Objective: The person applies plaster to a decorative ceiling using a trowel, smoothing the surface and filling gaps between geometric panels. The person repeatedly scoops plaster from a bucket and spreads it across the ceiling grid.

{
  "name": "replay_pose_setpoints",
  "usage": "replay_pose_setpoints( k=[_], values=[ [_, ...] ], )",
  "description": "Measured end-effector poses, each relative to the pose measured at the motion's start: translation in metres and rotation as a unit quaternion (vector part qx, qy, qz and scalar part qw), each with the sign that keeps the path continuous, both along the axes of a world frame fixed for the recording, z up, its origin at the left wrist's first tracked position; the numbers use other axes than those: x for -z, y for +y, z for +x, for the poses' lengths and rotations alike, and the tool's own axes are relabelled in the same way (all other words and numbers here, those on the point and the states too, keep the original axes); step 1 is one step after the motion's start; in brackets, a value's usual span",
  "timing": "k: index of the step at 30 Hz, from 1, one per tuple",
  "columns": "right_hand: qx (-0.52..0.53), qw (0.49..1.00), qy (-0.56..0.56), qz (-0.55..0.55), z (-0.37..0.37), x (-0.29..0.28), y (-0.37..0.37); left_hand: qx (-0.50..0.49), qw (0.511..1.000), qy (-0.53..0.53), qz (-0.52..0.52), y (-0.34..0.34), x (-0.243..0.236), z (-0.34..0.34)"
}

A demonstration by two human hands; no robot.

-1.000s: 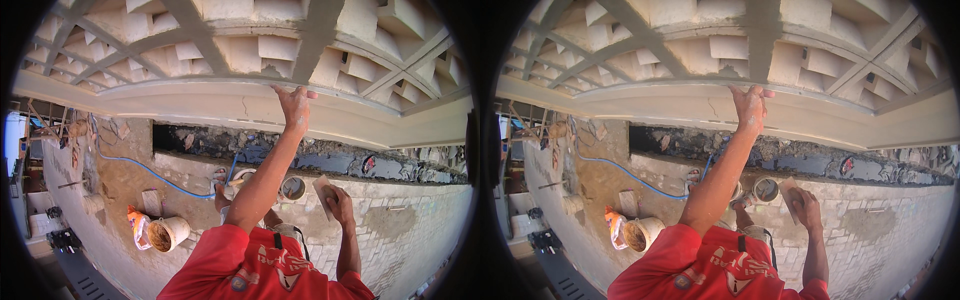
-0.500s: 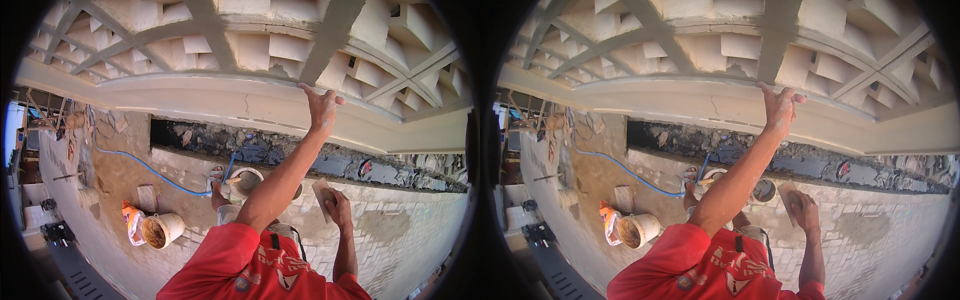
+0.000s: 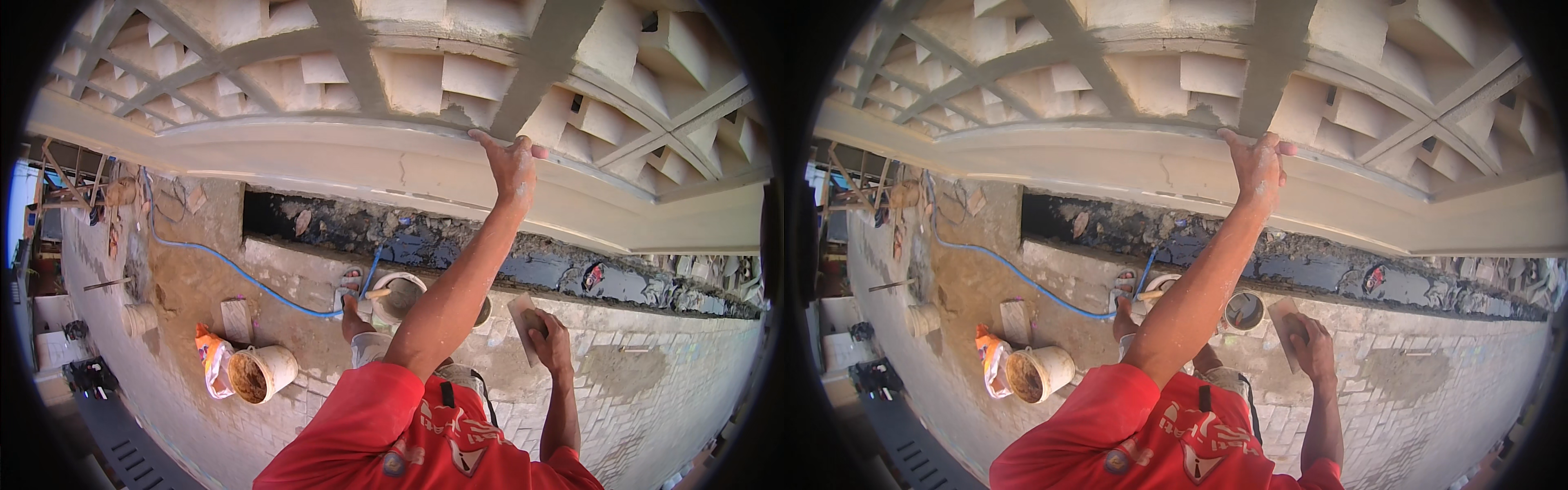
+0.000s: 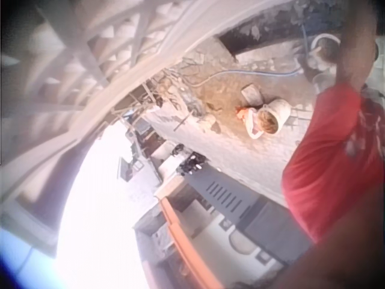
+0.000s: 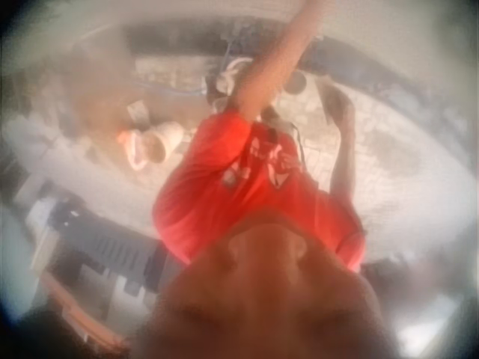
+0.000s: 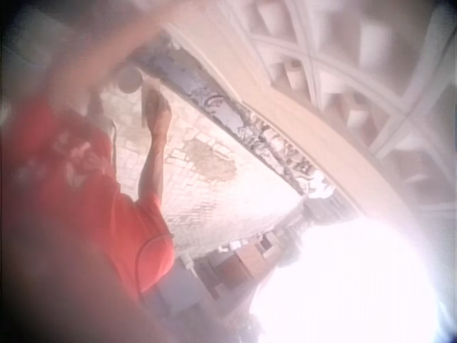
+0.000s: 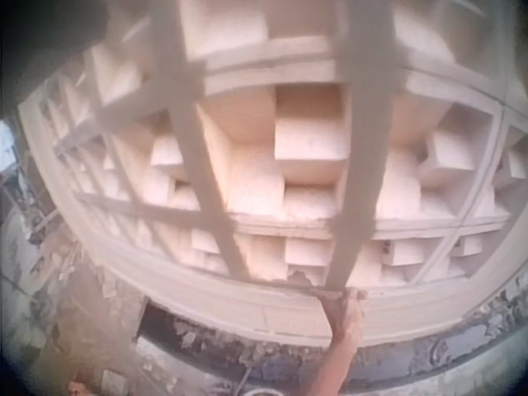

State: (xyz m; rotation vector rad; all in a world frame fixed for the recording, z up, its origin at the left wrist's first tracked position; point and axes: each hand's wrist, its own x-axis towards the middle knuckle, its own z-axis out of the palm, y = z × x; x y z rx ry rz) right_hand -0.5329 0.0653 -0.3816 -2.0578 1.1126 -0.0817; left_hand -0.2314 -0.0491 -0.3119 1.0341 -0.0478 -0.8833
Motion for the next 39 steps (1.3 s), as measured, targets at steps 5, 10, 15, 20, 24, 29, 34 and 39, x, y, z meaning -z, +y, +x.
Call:
replay_pose_setpoints(
  k=[5, 10, 15, 20, 24, 29, 34, 39],
  values=[
    [0.012, 1.000, 0.001, 0.004, 0.002, -0.003, -0.003, 0.026, 0.999, -0.013, -0.015, 0.018, -0.011, -0.021],
    [0.010, 1.000, -0.002, 0.006, 0.002, 0.000, -0.003, -0.048, 0.998, -0.034, -0.002, 0.017, 0.003, 0.022],
    [0.002, 1.000, 0.004, 0.006, -0.001, 0.001, -0.001, -0.035, 0.999, -0.027, -0.013, 0.000, -0.004, 0.006],
    [0.004, 1.000, 0.003, 0.004, -0.001, 0.001, -0.002, 0.043, 0.986, -0.162, 0.007, 0.018, 0.019, -0.022],
    [0.010, 1.000, -0.007, -0.002, -0.005, 0.005, -0.004, 0.096, 0.888, -0.402, 0.201, 0.047, 0.028, 0.012],
    [0.005, 1.000, -0.002, 0.000, -0.008, 0.008, -0.001, 0.160, 0.734, -0.565, 0.340, 0.059, 0.014, 0.054],
    [0.009, 1.000, -0.003, -0.005, -0.008, 0.007, -0.001, 0.213, 0.640, -0.629, 0.386, 0.056, 0.011, 0.063],
    [0.013, 1.000, -0.004, -0.009, -0.007, 0.005, -0.001, 0.231, 0.595, -0.656, 0.404, 0.054, 0.019, 0.064]
  ],
)
